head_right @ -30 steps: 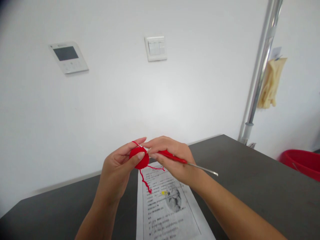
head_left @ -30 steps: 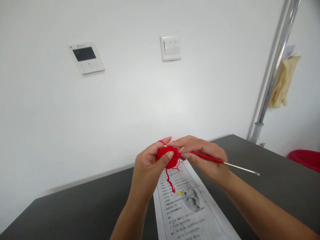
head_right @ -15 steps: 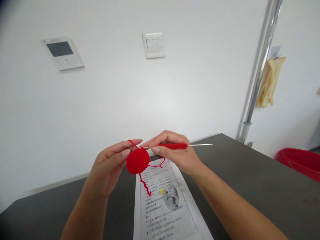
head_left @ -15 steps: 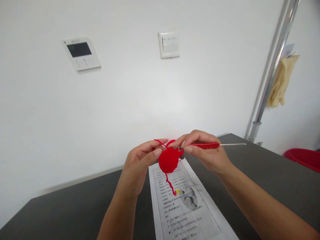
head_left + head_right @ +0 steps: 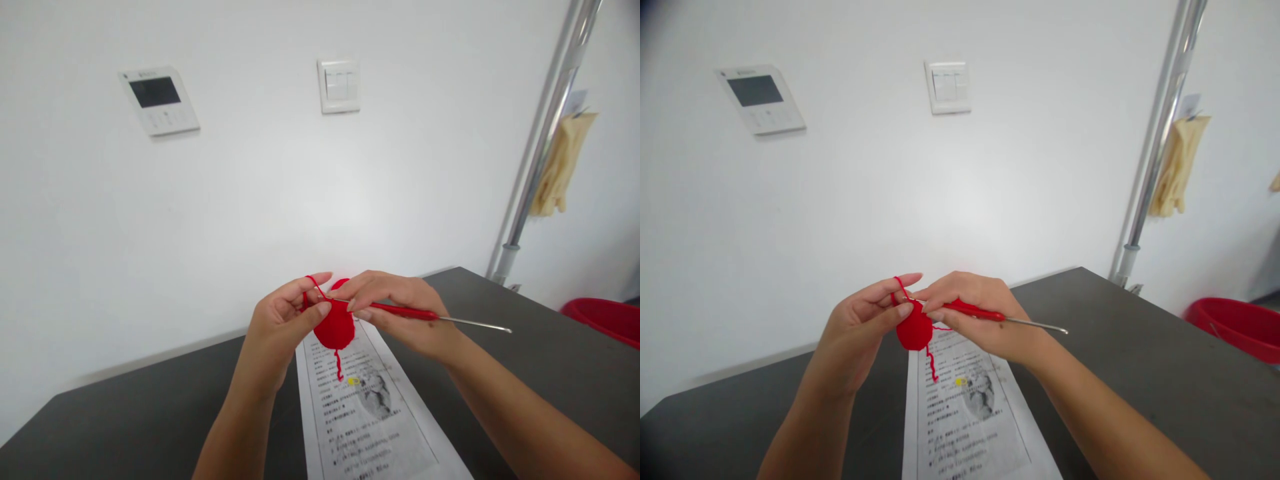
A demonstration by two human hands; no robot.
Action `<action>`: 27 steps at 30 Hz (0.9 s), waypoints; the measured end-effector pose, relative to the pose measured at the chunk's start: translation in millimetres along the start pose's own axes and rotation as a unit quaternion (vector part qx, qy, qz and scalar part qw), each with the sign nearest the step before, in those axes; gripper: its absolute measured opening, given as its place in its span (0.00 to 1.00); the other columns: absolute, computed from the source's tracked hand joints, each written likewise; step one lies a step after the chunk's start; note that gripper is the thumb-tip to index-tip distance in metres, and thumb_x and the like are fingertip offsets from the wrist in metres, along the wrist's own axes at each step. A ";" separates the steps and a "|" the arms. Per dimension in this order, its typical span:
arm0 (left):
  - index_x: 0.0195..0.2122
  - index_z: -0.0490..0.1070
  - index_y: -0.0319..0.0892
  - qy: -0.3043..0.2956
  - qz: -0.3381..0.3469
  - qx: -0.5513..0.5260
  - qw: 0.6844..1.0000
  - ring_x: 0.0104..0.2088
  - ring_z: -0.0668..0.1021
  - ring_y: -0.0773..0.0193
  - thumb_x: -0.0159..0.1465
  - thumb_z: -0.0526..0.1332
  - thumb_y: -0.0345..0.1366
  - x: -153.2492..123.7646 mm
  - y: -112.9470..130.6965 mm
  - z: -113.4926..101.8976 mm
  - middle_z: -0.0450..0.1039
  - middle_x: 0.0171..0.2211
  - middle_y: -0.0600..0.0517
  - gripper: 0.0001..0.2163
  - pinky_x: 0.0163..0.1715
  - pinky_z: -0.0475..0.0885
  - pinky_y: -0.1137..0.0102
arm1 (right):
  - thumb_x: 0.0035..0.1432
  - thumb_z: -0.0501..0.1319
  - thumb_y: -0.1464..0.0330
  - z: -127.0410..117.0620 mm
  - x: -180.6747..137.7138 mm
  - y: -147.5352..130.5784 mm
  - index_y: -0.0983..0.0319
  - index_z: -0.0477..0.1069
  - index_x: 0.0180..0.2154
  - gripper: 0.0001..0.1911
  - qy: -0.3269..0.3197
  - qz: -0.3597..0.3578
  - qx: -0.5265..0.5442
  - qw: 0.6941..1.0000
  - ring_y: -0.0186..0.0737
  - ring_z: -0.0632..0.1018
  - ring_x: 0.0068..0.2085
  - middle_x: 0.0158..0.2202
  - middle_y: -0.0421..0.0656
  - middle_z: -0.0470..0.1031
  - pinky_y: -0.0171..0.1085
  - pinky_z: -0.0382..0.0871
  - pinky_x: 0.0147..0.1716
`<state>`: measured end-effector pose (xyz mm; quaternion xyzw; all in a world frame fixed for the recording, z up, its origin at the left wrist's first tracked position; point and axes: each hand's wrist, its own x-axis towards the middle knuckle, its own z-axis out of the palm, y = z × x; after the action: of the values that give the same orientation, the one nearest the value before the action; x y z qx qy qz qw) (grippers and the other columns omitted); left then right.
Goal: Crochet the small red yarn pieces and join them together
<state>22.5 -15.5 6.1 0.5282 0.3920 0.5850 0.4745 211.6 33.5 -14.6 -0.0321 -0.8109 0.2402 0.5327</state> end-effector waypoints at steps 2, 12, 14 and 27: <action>0.45 0.82 0.42 -0.007 -0.002 -0.006 1.000 0.33 0.80 0.64 0.52 0.74 0.35 0.2 -0.3 0.4 0.80 0.29 0.52 0.18 0.40 0.75 0.69 | 0.65 0.60 0.75 -2.1 1.9 -0.3 0.61 0.75 0.43 0.08 -0.021 -0.048 -0.058 0.997 0.37 0.81 0.48 0.45 0.48 0.82 0.38 0.78 0.47; 0.42 0.81 0.40 0.017 0.014 -0.055 0.998 0.27 0.76 0.70 0.52 0.74 0.34 -2.6 -2.8 4.6 0.76 0.25 0.54 0.15 0.33 0.72 0.75 | 0.65 0.59 0.77 1.5 1.9 -2.3 0.64 0.71 0.46 0.08 -0.001 -0.204 -0.259 0.944 0.42 0.82 0.50 0.44 0.54 0.82 0.43 0.80 0.47; 0.41 0.82 0.40 0.013 0.010 -0.067 0.998 0.28 0.76 0.69 0.51 0.74 0.34 -2.7 -3.1 5.6 0.77 0.26 0.54 0.15 0.32 0.72 0.75 | 0.65 0.58 0.77 3.1 0.6 -2.4 0.64 0.71 0.46 0.08 0.004 -0.204 -0.272 0.940 0.43 0.81 0.51 0.45 0.54 0.82 0.43 0.81 0.47; 0.53 0.78 0.45 -0.024 0.039 -0.049 0.998 0.30 0.74 0.71 0.55 0.73 0.32 -1.7 -3.7 0.2 0.71 0.28 0.56 0.23 0.36 0.71 0.75 | 0.64 0.61 0.77 3.4 0.9 -4.3 0.60 0.74 0.44 0.09 0.006 -0.099 -0.123 0.987 0.37 0.81 0.48 0.45 0.48 0.82 0.38 0.79 0.48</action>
<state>23.2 -16.3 2.1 0.5333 0.3306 0.6083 0.4861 209.1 28.7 -13.2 -0.0179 -0.8303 0.0847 0.5505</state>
